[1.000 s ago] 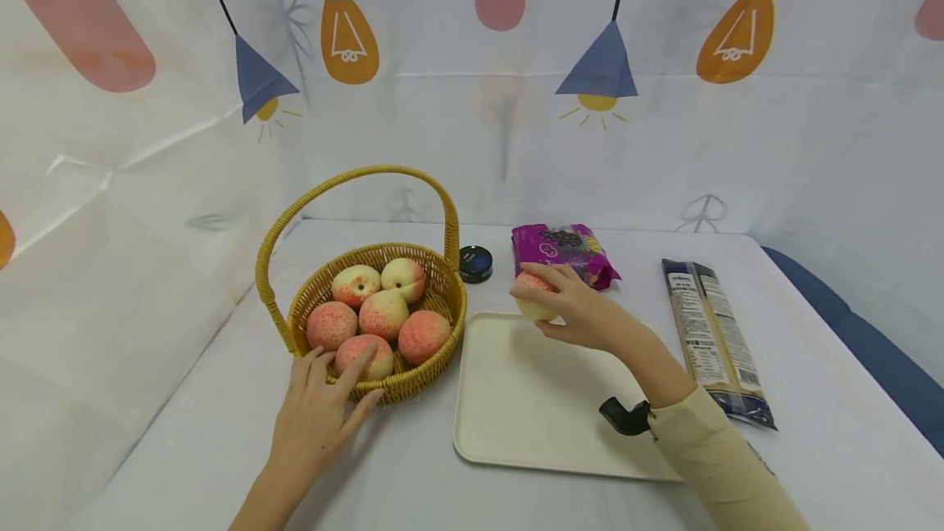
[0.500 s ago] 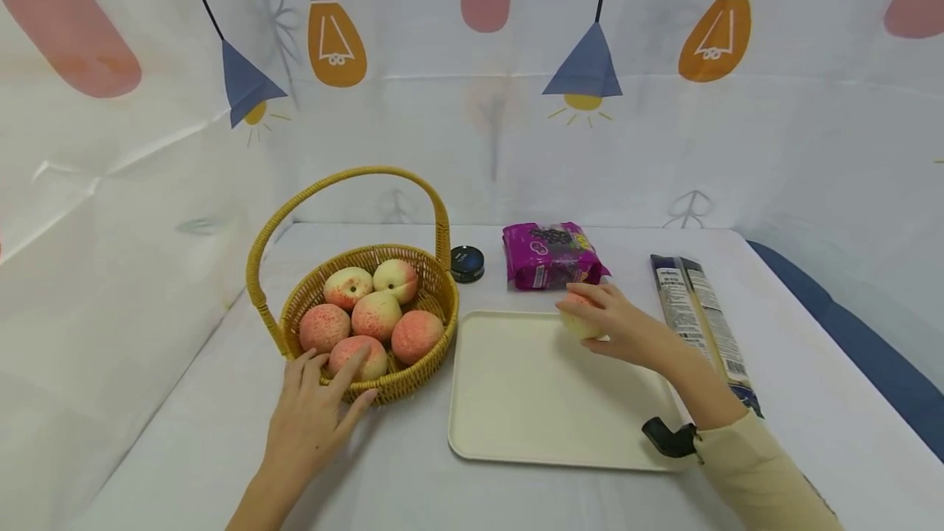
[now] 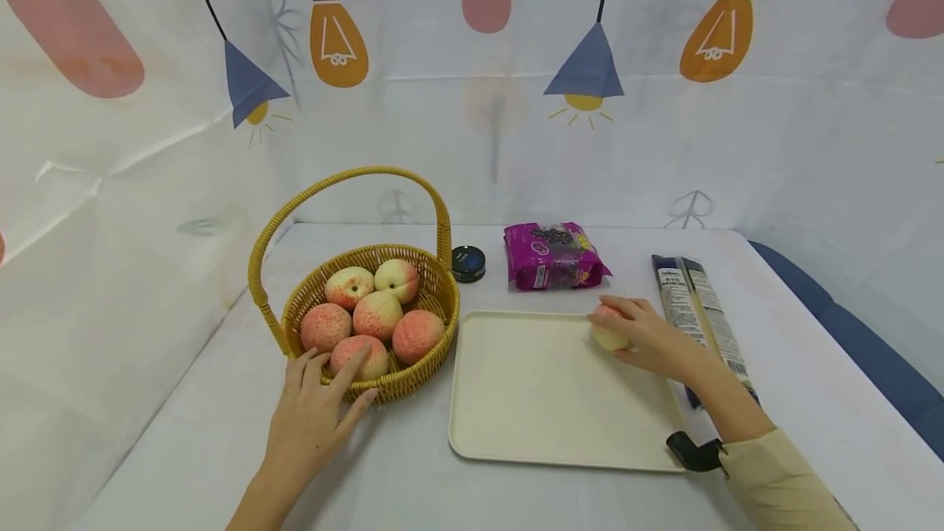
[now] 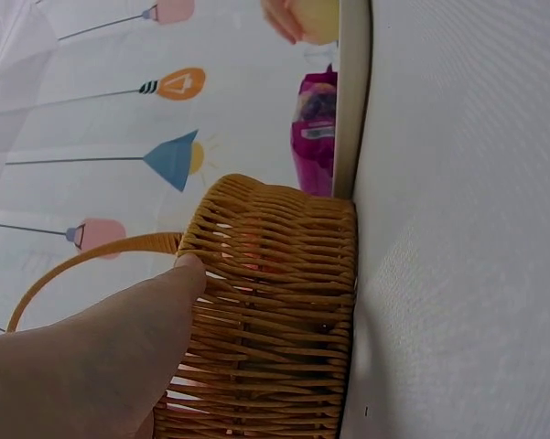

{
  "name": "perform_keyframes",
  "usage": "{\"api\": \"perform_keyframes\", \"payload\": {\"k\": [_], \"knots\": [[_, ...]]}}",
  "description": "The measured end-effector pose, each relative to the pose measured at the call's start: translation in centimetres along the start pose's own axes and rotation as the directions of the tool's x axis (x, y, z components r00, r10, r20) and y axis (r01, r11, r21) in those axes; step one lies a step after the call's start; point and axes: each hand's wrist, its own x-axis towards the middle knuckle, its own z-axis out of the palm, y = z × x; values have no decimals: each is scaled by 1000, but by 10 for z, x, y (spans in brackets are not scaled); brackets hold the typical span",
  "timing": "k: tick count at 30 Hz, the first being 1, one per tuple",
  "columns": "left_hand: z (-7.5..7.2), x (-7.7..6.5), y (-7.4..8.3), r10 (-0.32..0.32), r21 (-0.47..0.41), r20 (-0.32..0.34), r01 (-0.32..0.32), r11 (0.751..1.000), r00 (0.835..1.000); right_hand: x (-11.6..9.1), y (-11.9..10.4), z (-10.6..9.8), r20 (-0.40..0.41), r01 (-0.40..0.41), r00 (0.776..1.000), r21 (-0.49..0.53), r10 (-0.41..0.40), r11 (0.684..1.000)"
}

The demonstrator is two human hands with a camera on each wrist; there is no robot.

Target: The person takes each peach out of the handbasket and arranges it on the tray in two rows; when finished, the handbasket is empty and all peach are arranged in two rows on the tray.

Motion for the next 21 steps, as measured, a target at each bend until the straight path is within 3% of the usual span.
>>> {"api": "perform_keyframes", "payload": {"k": [6, 15, 21], "knots": [[1, 0, -1, 7, -2, -14, -7, 1000, 1000, 1, 1, 2, -33, 14, 999, -10, -15, 1000], [1, 1, -1, 9, -5, -22, -9, 1000, 1000, 1, 1, -2, 17, -133, 991, 26, 132, 991], [1, 1, -1, 7, 2, -4, -7, 1000, 1000, 1, 0, -2, 10, -105, 994, 11, 105, 994]]}}
